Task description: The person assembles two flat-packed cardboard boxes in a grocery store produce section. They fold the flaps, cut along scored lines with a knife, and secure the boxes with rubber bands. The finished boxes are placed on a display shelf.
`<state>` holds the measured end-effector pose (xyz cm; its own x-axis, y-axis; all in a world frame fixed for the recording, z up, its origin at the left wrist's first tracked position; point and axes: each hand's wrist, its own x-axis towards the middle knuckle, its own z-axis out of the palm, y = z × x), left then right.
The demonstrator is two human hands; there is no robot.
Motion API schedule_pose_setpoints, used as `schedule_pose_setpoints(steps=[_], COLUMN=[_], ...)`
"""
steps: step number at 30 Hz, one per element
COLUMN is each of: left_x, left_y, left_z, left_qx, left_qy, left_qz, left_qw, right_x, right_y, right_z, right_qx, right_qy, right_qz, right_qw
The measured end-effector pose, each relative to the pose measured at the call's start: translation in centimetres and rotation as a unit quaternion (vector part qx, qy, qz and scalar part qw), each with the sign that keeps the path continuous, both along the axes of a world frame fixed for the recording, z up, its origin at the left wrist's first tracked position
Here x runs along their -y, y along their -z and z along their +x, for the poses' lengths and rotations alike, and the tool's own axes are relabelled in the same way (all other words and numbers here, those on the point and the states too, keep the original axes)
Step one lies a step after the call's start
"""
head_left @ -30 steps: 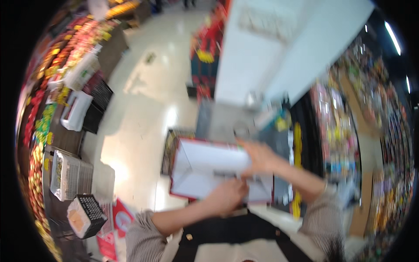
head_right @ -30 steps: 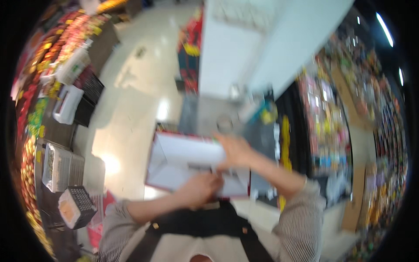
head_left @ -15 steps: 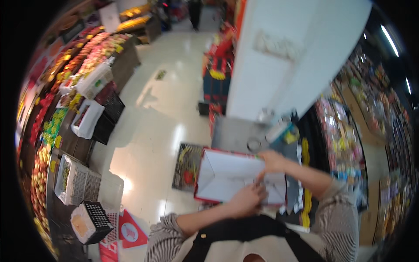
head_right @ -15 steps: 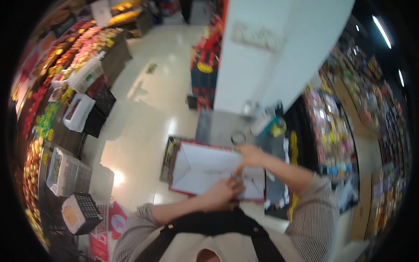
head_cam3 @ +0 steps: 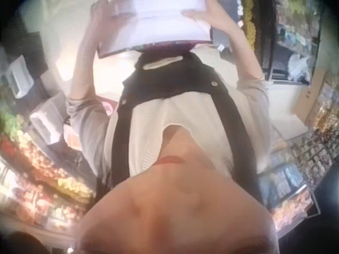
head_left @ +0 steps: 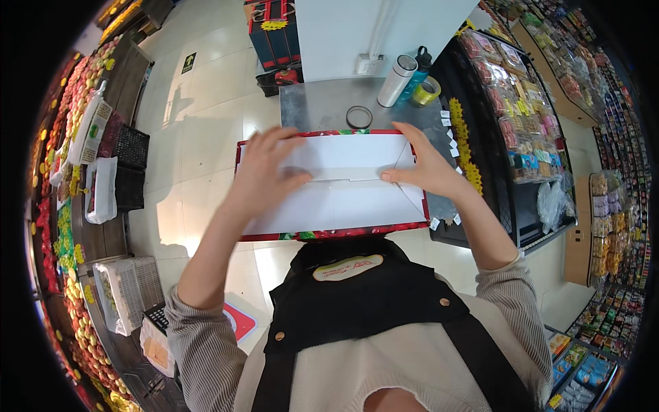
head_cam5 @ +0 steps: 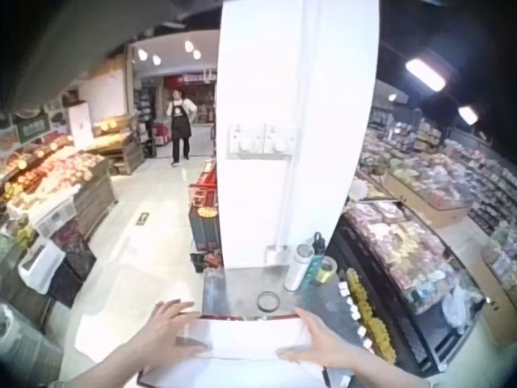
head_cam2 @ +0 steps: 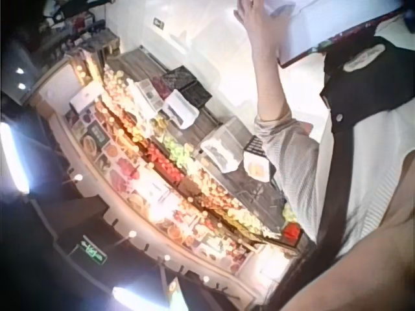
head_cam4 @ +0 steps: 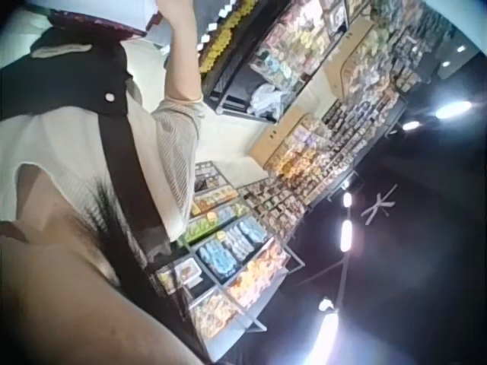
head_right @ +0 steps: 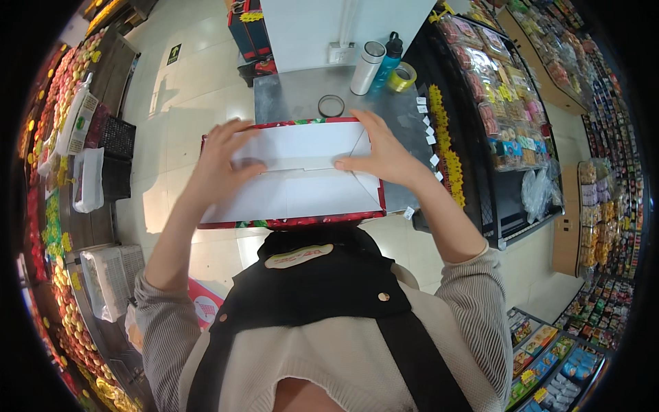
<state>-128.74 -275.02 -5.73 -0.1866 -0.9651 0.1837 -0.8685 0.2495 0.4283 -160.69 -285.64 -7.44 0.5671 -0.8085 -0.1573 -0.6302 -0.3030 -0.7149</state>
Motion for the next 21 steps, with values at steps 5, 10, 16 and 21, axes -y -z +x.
schedule_pose_setpoints(steps=[5, 10, 16, 21], left_x=[-1.4, -5.1, -6.3, -7.7], left_y=[5.1, 13.7, 17.1, 15.8], left_z=[9.2, 9.8, 7.3, 8.1], left_qx=[-0.244, -0.634, -0.683, -0.653], left_qy=[-0.189, -0.221, -0.2, -0.19], left_qz=[0.158, 0.181, 0.177, 0.134], left_qw=[0.938, 0.718, 0.68, 0.721], right_x=[-2.3, -2.7, -3.3, -0.8], right_y=[3.0, 7.2, 0.7, 2.1], right_z=[0.5, 1.8, 7.3, 6.0], right_qx=[0.276, 0.485, 0.445, 0.436], right_qy=[0.139, 0.151, 0.136, 0.067], right_qz=[0.133, 0.273, 0.249, 0.27], right_qw=[0.942, 0.817, 0.849, 0.856])
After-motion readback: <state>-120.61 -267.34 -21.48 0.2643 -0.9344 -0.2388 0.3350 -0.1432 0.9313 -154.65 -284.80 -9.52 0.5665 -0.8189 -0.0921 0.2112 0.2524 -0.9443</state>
